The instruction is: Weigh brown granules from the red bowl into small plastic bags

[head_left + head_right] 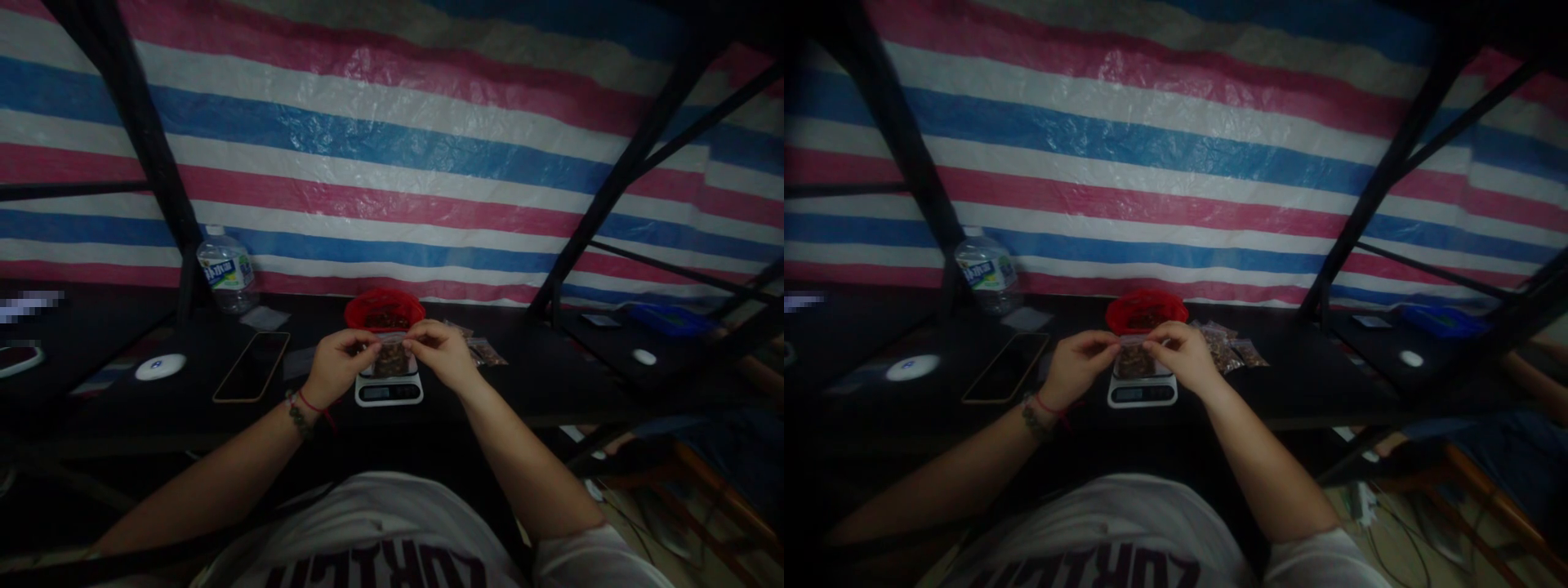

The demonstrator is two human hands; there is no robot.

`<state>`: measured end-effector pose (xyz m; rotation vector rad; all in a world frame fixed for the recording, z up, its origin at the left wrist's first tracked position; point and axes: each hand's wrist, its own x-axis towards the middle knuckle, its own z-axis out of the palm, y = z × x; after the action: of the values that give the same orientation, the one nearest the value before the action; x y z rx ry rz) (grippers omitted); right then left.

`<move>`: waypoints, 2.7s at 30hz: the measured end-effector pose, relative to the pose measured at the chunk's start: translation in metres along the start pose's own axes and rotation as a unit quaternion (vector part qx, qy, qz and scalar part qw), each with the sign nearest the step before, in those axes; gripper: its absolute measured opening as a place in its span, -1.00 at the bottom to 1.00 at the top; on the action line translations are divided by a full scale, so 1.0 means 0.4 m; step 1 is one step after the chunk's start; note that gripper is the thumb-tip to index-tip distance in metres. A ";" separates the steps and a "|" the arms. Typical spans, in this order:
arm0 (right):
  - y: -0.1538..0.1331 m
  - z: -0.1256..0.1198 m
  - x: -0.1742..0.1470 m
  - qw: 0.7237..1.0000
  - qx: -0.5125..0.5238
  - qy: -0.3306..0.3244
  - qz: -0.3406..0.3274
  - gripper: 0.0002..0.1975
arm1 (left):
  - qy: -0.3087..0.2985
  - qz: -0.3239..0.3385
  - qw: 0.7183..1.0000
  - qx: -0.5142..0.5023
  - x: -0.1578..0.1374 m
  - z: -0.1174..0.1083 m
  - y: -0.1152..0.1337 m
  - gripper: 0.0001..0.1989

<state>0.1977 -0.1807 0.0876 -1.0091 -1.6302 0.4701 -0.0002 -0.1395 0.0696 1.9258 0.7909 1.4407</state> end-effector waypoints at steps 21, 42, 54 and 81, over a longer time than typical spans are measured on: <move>-0.005 0.038 -0.011 0.999 -0.037 -0.013 0.016 -0.94 | -0.061 -0.051 0.997 -0.009 -0.004 0.017 0.009 -0.82; -0.010 0.036 -0.007 0.992 -0.120 -0.023 -0.014 -0.91 | -0.103 0.004 0.992 0.071 0.009 0.013 0.007 -0.83; 0.006 0.042 -0.011 0.998 -0.050 -0.022 0.025 -0.90 | -0.082 -0.031 0.995 0.041 0.011 -0.001 0.019 -0.82; 0.040 0.041 -0.001 0.993 0.024 -0.074 0.088 -0.70 | -0.141 -0.004 0.989 0.044 0.027 -0.019 0.008 -0.71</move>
<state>0.1884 -0.1687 0.0703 -1.1083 -1.6583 0.7149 -0.0045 -0.1325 0.0802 2.1308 0.7373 1.1112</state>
